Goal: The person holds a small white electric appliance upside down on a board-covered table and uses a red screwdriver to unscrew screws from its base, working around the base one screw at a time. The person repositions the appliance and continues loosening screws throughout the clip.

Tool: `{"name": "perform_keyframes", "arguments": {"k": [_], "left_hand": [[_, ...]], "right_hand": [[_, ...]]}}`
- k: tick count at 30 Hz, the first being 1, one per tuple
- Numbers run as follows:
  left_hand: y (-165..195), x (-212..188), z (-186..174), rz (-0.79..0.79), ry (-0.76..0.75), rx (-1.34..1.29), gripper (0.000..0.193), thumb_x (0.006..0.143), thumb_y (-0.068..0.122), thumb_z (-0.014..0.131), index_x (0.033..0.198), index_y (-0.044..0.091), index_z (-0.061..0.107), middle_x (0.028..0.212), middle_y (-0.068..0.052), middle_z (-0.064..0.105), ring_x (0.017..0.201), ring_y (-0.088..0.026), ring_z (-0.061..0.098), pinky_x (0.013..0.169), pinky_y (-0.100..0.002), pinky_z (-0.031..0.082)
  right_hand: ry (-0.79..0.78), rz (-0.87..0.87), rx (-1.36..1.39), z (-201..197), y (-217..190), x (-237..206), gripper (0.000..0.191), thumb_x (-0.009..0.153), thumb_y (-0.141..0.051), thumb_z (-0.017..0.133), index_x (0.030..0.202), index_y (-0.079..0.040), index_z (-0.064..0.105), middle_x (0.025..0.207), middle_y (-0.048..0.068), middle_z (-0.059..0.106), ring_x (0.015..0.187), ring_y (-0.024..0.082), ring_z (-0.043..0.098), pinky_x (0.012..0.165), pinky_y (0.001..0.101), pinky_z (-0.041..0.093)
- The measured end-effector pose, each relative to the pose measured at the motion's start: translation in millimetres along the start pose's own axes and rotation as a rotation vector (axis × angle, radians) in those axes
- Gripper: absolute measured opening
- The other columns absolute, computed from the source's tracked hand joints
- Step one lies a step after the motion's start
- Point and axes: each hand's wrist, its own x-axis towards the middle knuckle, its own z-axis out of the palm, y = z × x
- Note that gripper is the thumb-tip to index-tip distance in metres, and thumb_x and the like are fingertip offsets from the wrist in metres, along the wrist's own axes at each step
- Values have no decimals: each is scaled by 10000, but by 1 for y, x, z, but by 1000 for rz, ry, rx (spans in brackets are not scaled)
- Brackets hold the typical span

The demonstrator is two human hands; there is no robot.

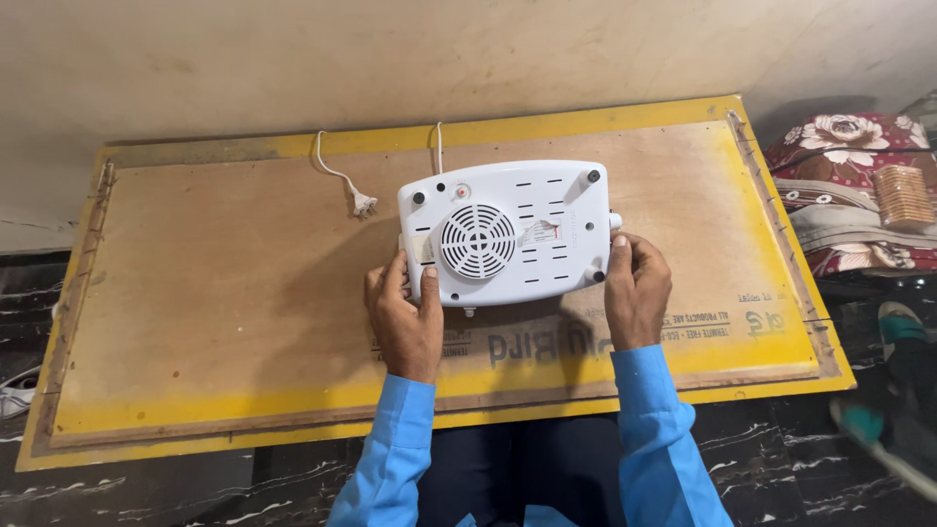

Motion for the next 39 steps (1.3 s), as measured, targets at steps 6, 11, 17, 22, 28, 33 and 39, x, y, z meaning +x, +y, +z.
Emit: {"name": "perform_keyframes", "arguments": {"k": [6, 11, 17, 22, 28, 33, 39], "left_hand": [[9, -2, 3, -11, 15, 57, 504, 925, 256, 740, 1271, -93, 629, 1119, -187, 604, 1106, -350, 572, 969, -467, 472], [18, -5, 4, -19, 9, 78, 572, 949, 296, 722, 1322, -115, 582, 1155, -200, 575, 1155, -360, 524, 1004, -501, 432], [23, -7, 4, -35, -4, 88, 583, 940, 295, 728, 1329, -110, 573, 1161, -199, 570, 1155, -356, 504, 1010, -508, 420], [24, -9, 4, -17, 9, 86, 577, 926, 279, 741, 1318, -110, 573, 1158, -194, 581, 1157, -358, 507, 1022, -516, 411], [22, -7, 6, -30, 10, 103, 594, 894, 266, 760, 1309, -112, 568, 1155, -216, 572, 1152, -369, 500, 1006, -516, 414], [19, -9, 4, -38, 25, 80, 552, 900, 252, 765, 1280, -105, 584, 1144, -216, 580, 1148, -368, 514, 1012, -519, 417], [10, -2, 0, -19, 44, 75, 454, 887, 206, 776, 1238, -54, 650, 1117, -194, 598, 1073, -367, 591, 941, -491, 480]], "right_hand": [[19, 72, -21, 6, 1, 8, 322, 1062, -228, 562, 1042, 62, 701, 836, 84, 683, 730, 126, 606, 638, 310, 517], [50, 62, -39, 8, -2, 6, 339, 1065, -253, 586, 984, 65, 672, 843, 98, 654, 696, 129, 609, 586, 302, 529], [54, 88, -57, 7, -2, 3, 333, 1058, -258, 554, 1000, 54, 655, 894, 113, 667, 712, 143, 650, 582, 306, 553], [102, -32, -193, 11, 5, 7, 337, 1082, -228, 546, 977, 77, 644, 922, 195, 670, 806, 260, 647, 717, 414, 521], [131, -67, -192, 17, 16, 4, 322, 1091, -216, 497, 1000, 74, 605, 981, 232, 647, 901, 324, 620, 822, 479, 487], [154, -125, -238, 23, 14, 5, 316, 1105, -201, 519, 984, 82, 587, 989, 251, 629, 941, 360, 591, 857, 503, 465], [-21, 63, -325, -2, -14, 6, 295, 1028, -252, 603, 1017, 43, 609, 924, 207, 668, 825, 304, 659, 775, 431, 517]]}}
